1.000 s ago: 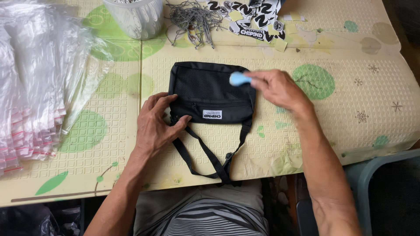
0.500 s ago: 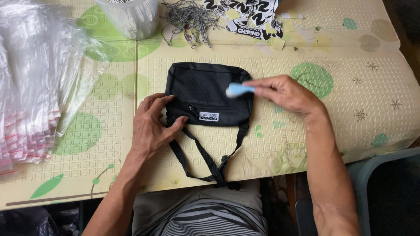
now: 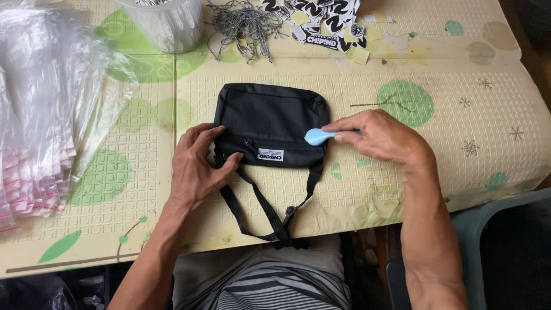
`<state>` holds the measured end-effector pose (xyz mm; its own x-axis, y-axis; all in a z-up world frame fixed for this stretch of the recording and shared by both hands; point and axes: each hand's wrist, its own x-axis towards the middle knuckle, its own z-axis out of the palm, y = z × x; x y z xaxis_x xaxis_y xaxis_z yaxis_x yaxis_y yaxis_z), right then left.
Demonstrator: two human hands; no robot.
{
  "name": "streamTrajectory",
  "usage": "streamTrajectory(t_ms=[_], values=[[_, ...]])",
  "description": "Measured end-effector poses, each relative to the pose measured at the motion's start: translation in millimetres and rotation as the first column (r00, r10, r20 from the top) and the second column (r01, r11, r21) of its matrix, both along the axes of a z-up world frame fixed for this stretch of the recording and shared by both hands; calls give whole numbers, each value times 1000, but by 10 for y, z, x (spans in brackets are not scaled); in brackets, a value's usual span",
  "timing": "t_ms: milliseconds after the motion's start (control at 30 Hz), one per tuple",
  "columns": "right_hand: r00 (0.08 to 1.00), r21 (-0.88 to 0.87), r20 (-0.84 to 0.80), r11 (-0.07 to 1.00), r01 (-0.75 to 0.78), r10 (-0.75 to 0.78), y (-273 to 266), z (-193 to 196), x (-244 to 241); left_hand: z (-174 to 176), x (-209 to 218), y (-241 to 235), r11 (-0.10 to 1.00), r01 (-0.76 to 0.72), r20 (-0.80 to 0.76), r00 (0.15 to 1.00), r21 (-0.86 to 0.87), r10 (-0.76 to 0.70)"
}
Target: The person cleans a black shoulder bag using a light blue brush, scrubbing the exterior, sides, and mesh pocket. They then attach a metal chain to the bag's zipper pull and place a small white tag onto the chain.
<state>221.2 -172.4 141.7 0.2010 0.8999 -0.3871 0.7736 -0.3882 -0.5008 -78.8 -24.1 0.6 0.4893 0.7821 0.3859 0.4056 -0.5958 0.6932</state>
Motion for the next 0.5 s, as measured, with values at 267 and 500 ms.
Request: streamTrajectory(t_ms=[267, 500], values=[[964, 430, 258, 901, -51, -68, 272, -895, 10, 432, 513, 63, 925, 92, -201, 979, 369, -17], [872, 346, 435, 936, 68, -224, 177, -1016, 278, 205, 977, 341, 895, 441, -562, 758, 65, -332]])
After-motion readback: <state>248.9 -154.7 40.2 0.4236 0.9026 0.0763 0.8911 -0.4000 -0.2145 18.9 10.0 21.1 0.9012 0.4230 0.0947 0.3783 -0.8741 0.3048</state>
